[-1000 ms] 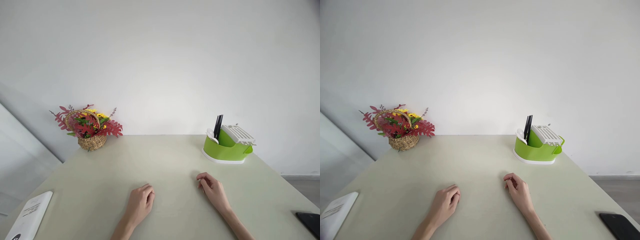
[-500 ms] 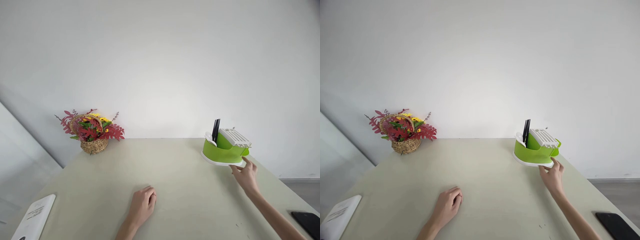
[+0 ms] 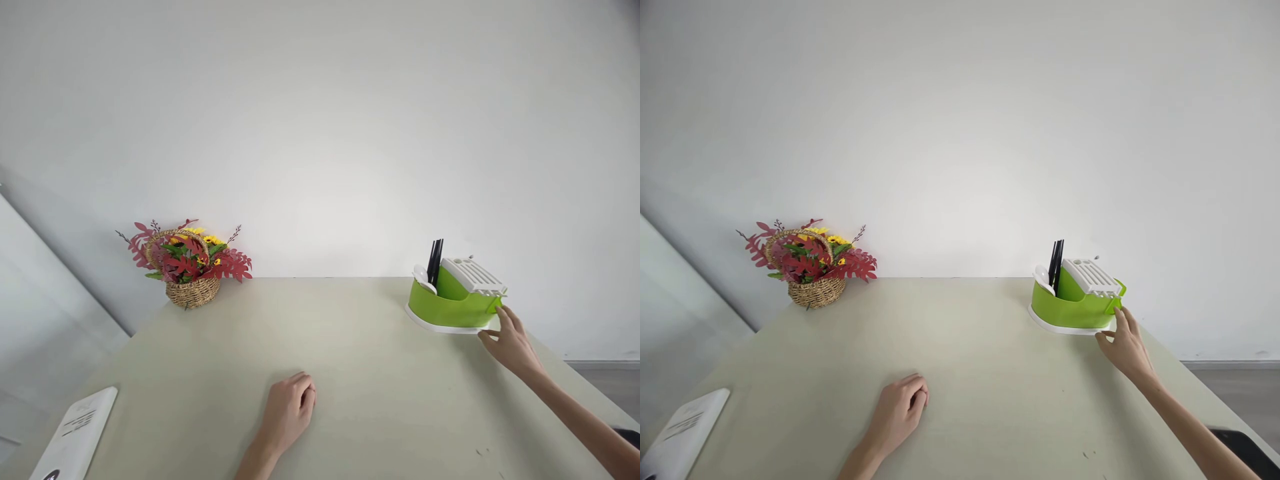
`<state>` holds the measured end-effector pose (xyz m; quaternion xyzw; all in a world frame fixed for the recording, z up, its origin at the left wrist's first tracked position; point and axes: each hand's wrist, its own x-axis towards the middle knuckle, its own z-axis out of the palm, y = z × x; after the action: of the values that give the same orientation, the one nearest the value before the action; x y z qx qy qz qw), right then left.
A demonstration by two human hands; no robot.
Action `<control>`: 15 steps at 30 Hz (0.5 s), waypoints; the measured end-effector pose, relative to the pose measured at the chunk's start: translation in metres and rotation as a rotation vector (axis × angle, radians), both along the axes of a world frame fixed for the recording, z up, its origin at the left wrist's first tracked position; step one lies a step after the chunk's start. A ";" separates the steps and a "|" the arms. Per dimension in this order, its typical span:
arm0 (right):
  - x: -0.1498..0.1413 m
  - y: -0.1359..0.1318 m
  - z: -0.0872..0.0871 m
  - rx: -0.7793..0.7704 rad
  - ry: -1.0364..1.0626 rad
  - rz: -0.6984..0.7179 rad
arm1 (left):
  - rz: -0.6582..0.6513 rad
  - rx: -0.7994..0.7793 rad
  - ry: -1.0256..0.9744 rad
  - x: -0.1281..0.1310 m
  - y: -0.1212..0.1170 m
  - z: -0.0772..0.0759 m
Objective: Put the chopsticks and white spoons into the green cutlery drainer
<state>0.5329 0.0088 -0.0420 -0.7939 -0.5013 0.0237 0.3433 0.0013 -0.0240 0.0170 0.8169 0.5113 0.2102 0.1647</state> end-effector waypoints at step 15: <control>0.012 0.003 -0.021 -0.059 -0.116 0.104 | -0.004 -0.019 -0.001 0.001 0.000 0.000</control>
<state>0.5445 0.0122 -0.0630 -0.7765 -0.5600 0.0102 0.2887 0.0026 -0.0242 0.0170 0.8162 0.5114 0.2055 0.1731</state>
